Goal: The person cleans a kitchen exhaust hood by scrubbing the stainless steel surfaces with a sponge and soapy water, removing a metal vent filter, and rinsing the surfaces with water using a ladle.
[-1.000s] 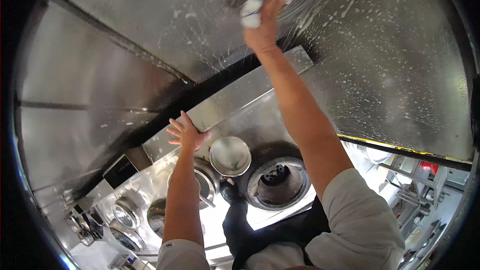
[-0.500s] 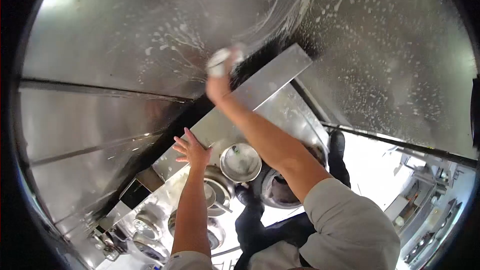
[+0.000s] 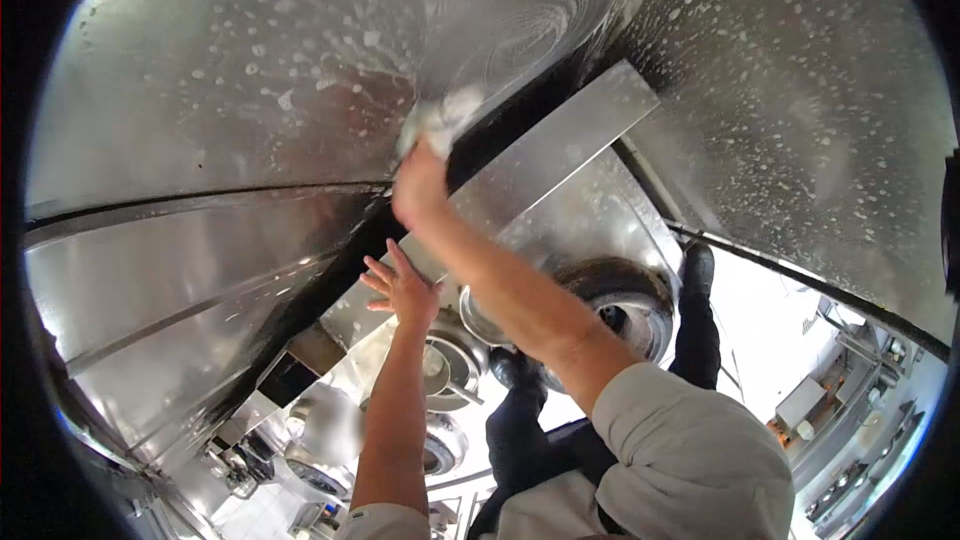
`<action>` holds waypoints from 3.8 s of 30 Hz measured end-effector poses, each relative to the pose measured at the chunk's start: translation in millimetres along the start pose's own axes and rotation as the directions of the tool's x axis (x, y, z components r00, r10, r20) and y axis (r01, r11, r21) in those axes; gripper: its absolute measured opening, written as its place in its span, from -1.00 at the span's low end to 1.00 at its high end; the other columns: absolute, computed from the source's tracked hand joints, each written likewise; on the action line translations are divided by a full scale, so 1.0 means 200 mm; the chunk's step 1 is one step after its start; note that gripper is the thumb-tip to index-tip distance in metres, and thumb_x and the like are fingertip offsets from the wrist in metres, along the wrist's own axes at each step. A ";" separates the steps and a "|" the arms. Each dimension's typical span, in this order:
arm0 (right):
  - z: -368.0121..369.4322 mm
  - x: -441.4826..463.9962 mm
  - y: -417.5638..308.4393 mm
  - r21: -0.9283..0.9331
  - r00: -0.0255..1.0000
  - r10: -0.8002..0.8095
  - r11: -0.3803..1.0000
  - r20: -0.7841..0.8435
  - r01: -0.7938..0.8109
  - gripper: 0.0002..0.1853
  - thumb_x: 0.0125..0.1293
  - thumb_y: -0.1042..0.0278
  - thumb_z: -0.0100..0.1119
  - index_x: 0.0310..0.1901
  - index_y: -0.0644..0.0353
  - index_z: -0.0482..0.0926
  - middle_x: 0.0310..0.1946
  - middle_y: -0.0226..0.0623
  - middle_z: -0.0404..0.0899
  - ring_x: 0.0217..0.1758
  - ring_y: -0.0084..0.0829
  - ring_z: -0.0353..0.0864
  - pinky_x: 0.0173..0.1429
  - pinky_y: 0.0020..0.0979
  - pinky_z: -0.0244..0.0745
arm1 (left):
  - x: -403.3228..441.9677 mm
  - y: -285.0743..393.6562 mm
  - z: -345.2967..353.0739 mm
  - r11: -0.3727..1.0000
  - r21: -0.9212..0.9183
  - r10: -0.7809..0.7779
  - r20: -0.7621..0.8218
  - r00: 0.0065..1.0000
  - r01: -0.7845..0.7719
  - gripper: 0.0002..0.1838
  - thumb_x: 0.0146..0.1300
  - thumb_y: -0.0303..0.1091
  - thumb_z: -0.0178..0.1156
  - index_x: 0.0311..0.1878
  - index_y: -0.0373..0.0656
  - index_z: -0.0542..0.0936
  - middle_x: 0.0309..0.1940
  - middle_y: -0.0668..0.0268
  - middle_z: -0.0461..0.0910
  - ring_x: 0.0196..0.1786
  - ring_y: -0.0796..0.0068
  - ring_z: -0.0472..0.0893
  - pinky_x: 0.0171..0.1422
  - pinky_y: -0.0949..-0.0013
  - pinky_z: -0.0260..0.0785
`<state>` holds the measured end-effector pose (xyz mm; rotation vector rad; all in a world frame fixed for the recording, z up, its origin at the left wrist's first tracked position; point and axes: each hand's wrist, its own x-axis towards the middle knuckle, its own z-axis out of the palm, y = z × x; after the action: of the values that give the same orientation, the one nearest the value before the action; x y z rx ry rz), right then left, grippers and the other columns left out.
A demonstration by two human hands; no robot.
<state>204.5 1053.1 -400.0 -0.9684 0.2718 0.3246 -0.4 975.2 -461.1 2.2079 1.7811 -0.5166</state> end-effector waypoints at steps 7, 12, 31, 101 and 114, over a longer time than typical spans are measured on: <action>-0.11 0.25 0.08 0.023 0.997 0.033 0.999 -0.069 -0.031 -0.36 0.48 0.00 -0.27 0.42 0.25 0.01 0.44 -0.19 -0.01 0.47 -0.41 -0.02 0.51 -0.32 -0.17 | -0.03 0.00 -0.04 0.999 0.029 0.026 0.004 1.000 -0.027 0.34 -0.18 -0.20 0.56 0.51 0.25 -0.28 0.49 -0.15 -0.42 0.49 -0.38 -0.34 0.18 -0.70 -0.22; 0.40 0.04 -0.54 -0.226 0.442 -0.841 0.386 0.312 0.895 -0.19 0.10 0.23 0.14 0.33 0.33 0.00 0.32 0.10 0.07 0.36 -0.01 0.11 0.42 -0.01 -0.05 | 0.02 -0.07 -0.01 0.998 0.037 0.053 -0.065 0.996 -0.050 0.27 -0.18 -0.20 0.53 0.51 0.23 -0.17 0.48 -0.17 -0.35 0.48 -0.42 -0.33 0.17 -0.73 -0.27; 0.32 -0.55 -0.39 0.057 -0.086 -0.329 -0.098 0.940 0.994 0.29 -0.21 -0.16 0.48 0.41 0.36 -0.10 0.28 0.40 0.09 0.33 0.44 0.09 0.39 0.39 -0.27 | -0.03 -0.16 -0.02 0.993 -0.033 0.116 -0.028 0.993 -0.117 0.01 0.10 -0.42 0.21 0.52 0.18 -0.19 0.49 -0.15 -0.37 0.47 -0.45 -0.34 0.20 -0.72 -0.36; 0.40 -1.08 0.21 0.847 -0.700 0.579 0.033 0.417 0.531 -0.40 0.15 0.20 0.12 0.28 0.01 0.34 0.36 -0.41 0.26 0.47 -0.38 0.14 0.54 -0.03 -0.12 | -2.31 -1.63 1.70 0.126 -0.707 -0.519 0.551 0.654 0.696 -0.17 0.10 -0.09 0.36 0.37 -0.22 0.24 0.18 -0.23 0.41 0.15 -0.02 0.51 0.21 0.14 0.35; 0.52 -1.62 0.51 0.850 -0.828 0.422 0.208 0.369 0.484 -0.34 0.18 -0.05 0.18 0.28 0.07 0.37 0.32 -0.16 0.32 0.39 -0.16 0.27 0.54 -0.12 -0.02 | -2.50 -1.80 1.94 -0.096 -0.660 -0.475 0.688 0.548 0.745 -0.28 0.19 -0.14 0.27 0.33 -0.29 0.26 0.10 -0.17 0.48 0.15 0.06 0.52 0.21 0.21 0.35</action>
<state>-123.8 1147.1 -302.4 -0.6498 -2.9068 -0.2419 -487.9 449.7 -589.7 0.3004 2.0272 0.2150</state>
